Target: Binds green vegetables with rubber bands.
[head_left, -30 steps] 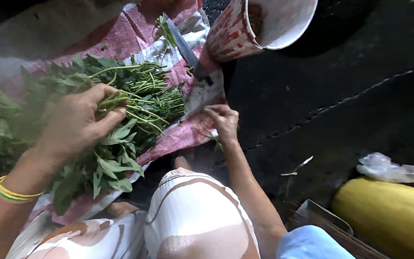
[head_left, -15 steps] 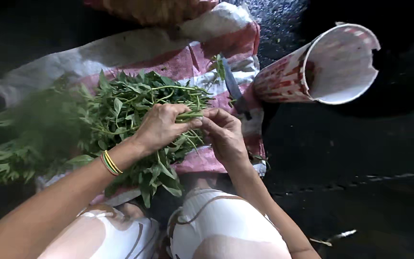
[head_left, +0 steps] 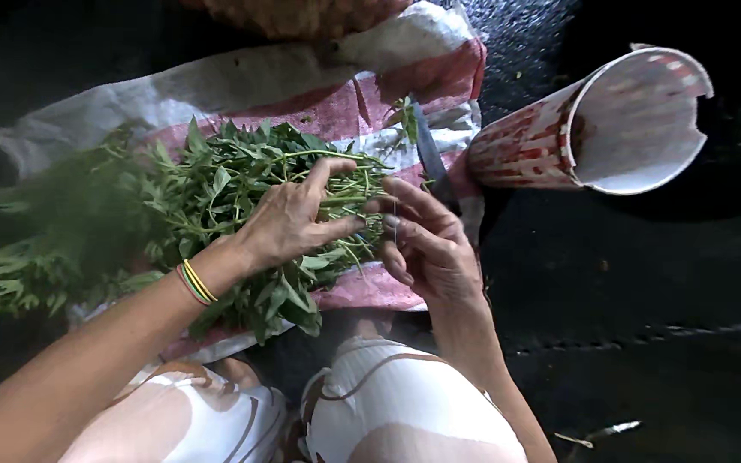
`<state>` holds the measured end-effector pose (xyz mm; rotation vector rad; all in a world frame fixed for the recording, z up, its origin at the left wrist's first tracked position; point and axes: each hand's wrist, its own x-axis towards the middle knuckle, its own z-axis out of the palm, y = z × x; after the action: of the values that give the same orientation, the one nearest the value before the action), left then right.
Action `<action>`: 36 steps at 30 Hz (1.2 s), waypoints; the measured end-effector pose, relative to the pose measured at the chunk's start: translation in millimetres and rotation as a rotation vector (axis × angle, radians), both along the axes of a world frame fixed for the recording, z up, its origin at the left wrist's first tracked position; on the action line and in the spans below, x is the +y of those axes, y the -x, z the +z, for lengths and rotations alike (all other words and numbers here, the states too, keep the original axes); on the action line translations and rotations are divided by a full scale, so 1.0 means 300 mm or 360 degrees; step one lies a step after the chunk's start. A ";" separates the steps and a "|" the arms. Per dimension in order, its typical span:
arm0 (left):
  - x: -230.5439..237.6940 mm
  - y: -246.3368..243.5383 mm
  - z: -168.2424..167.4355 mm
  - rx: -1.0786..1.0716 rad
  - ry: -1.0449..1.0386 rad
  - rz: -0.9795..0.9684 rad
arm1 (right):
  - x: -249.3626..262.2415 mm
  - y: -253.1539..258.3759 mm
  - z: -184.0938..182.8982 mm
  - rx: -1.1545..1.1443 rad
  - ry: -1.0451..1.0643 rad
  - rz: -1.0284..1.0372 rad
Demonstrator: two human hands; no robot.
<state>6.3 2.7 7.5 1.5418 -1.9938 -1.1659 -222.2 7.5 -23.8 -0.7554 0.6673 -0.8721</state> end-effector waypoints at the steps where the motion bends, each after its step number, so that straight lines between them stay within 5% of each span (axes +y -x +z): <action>1: 0.003 0.000 0.002 -0.0043 0.0015 0.0000 | -0.006 0.007 0.001 0.0147 0.0138 -0.0039; 10: 0.057 0.020 -0.022 -0.0184 0.0555 -0.0324 | -0.058 -0.037 0.035 0.0891 0.1052 0.0208; 14: 0.071 0.003 -0.014 0.0033 0.0450 -0.0346 | -0.084 -0.053 0.033 0.0678 0.0904 0.0365; 20: 0.035 -0.033 0.026 0.0355 0.0073 0.0308 | 0.002 -0.150 -0.027 0.0547 0.0468 -0.0005; 25: -0.004 -0.076 -0.036 0.0367 0.0088 0.0602 | 0.024 -0.169 0.005 0.0915 0.1533 -0.0095; 29: -0.006 -0.076 -0.044 0.0496 -0.0090 0.0642 | 0.014 -0.195 0.030 0.1001 0.1858 0.0047; 32: -0.010 -0.084 -0.031 0.0689 -0.0249 0.0694 | 0.018 -0.203 0.004 0.0615 0.1418 0.0136; 36: -0.011 -0.093 0.013 0.1084 -0.0433 0.0688 | 0.005 -0.174 -0.069 -0.0382 -0.0053 0.0104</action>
<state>34.3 -0.5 11.4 1.3398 -1.0416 -1.5380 -170.0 9.1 -44.4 -0.6273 0.4406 -0.8734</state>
